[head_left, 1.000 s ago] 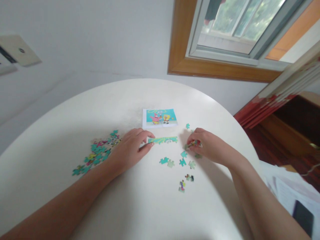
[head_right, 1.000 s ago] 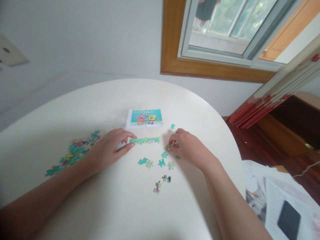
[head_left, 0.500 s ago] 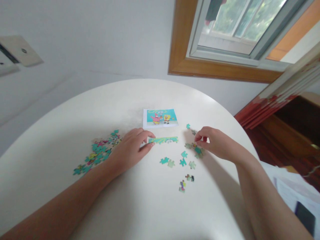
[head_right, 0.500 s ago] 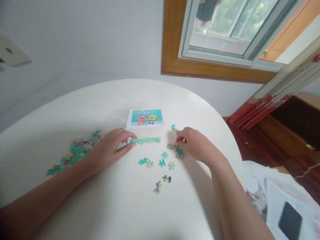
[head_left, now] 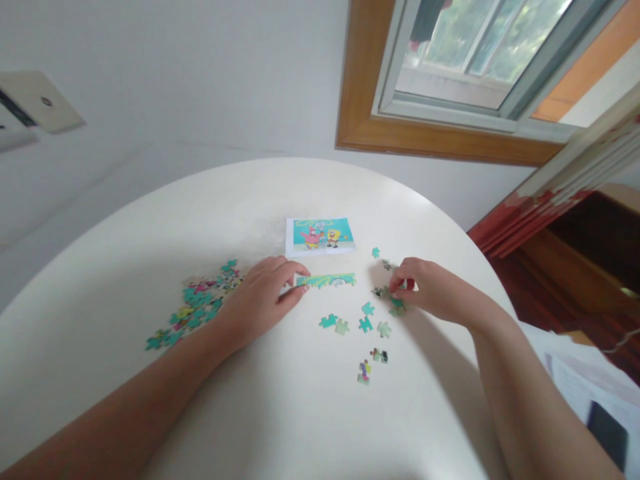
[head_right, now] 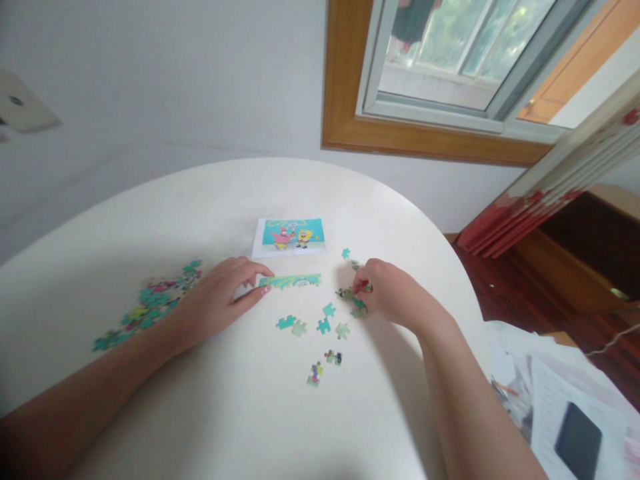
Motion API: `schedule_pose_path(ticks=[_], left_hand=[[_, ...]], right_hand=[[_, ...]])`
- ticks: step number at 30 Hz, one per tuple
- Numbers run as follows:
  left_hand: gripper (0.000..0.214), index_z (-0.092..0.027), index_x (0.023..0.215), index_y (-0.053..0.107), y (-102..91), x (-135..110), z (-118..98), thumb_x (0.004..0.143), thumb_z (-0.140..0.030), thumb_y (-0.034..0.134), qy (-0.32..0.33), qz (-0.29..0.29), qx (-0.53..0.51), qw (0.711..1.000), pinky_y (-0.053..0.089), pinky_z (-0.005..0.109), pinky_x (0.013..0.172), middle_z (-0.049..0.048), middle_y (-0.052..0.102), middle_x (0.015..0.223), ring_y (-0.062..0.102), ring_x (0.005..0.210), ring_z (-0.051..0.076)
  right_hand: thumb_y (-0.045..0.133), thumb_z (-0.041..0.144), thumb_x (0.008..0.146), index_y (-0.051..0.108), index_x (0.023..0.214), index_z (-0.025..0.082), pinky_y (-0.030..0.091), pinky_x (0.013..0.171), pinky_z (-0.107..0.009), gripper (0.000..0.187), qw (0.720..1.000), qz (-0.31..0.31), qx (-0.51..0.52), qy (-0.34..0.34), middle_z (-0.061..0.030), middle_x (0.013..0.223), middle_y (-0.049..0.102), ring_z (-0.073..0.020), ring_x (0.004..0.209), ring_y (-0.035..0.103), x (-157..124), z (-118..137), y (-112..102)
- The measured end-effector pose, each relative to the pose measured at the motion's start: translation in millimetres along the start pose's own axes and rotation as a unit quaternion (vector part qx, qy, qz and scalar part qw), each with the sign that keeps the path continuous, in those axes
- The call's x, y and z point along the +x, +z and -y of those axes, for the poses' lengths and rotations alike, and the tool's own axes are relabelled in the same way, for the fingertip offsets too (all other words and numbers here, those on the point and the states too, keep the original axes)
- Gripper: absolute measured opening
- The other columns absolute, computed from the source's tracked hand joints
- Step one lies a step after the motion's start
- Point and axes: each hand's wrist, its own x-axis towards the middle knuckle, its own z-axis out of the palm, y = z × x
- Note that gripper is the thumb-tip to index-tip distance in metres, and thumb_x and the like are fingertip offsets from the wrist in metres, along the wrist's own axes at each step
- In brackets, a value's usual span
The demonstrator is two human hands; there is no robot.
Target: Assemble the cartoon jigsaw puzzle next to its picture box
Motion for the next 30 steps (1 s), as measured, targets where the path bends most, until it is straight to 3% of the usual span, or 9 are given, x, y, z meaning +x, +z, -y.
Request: schedule_pose_path(ticks=[9, 20, 30], left_hand=[[0.02, -0.02, 0.102, 0.059, -0.5, -0.1, -1.1, 0.089, -0.033, 0.05, 0.006, 0.002, 0.002, 1.0, 0.041, 0.034, 0.08, 0.003, 0.056, 0.083, 0.053, 0.084, 0.02], [0.02, -0.02, 0.102, 0.058, 0.1, -0.3, 0.1, 0.089, -0.033, 0.05, 0.009, 0.0, 0.007, 1.0, 0.041, 0.034, 0.08, 0.003, 0.055, 0.084, 0.052, 0.084, 0.02], [0.021, -0.021, 0.103, 0.058, 0.3, -0.6, -0.4, 0.088, -0.034, 0.052, -0.004, 0.003, 0.003, 1.0, 0.041, 0.033, 0.079, 0.0024, 0.055, 0.083, 0.053, 0.082, 0.02]], right_hand=[[0.056, 0.025, 0.081, 0.07, 0.088, 0.02, 0.043, 0.068, -0.027, 0.017, 0.999, -0.031, -0.01, 0.006, -0.0061, 0.089, 0.065, -0.015, 0.071, 0.059, 0.3, 9.3, 1.4], [0.062, 0.019, 0.073, 0.072, 0.086, 0.02, 0.043, 0.067, -0.028, 0.017, 0.998, 0.025, -0.02, 0.056, -0.0062, 0.086, 0.065, -0.0171, 0.072, 0.06, -5.8, -2.7, -5.2], [0.052, 0.019, 0.079, 0.07, 0.096, 0.016, 0.043, 0.069, -0.027, 0.024, 0.989, -0.104, -0.044, 0.099, -0.0092, 0.089, 0.066, -0.0171, 0.074, 0.06, 10.6, -25.8, 1.4]])
